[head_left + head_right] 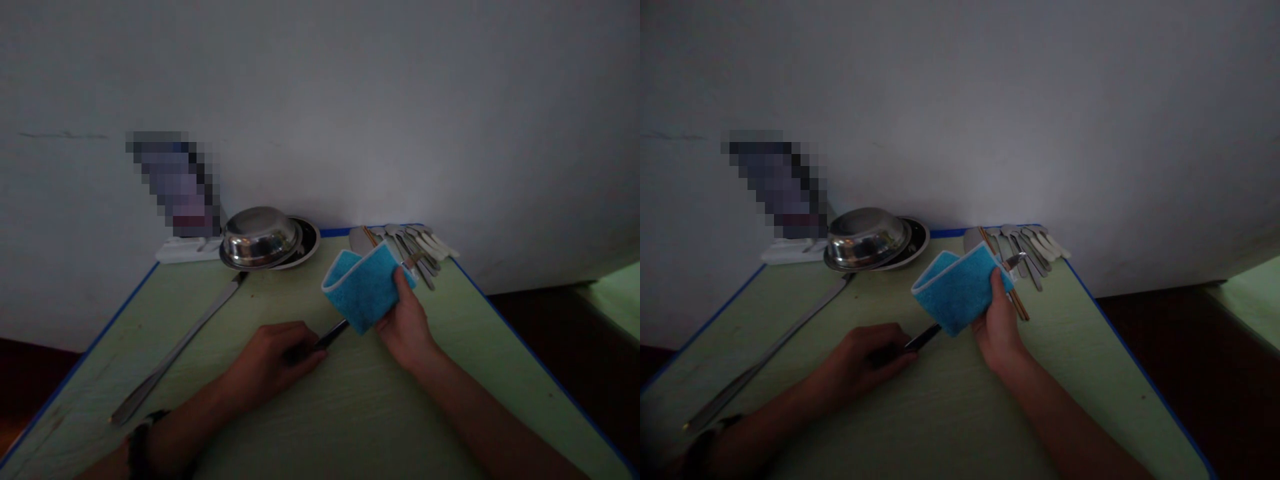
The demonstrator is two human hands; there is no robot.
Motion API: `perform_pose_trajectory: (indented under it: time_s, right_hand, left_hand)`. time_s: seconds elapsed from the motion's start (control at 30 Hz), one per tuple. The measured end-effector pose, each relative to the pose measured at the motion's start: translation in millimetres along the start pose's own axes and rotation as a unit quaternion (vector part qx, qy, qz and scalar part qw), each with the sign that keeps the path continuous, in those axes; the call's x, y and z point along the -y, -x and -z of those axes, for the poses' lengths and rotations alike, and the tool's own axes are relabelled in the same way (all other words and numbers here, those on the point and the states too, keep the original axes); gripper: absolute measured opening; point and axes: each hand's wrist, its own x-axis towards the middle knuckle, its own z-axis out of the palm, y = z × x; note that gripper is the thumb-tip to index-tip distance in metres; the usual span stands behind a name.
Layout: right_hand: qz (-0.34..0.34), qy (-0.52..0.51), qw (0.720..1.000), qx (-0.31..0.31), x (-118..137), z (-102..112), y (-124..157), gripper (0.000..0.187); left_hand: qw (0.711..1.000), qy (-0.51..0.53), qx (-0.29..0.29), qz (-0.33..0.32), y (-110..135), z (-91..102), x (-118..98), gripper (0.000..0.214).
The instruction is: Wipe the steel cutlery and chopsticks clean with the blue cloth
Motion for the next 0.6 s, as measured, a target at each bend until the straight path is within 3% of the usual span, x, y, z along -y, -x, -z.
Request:
perform_pose_trajectory:
  time_s: [0.6]
  right_hand:
    - [0.007, -0.002, 1.0, -0.002, -2.2, 1.1, -1.2, 0.033]
  left_hand:
    - [1.0, -0.005, 0.003, -0.01, -1.6, -1.1, 0.3, 0.012]
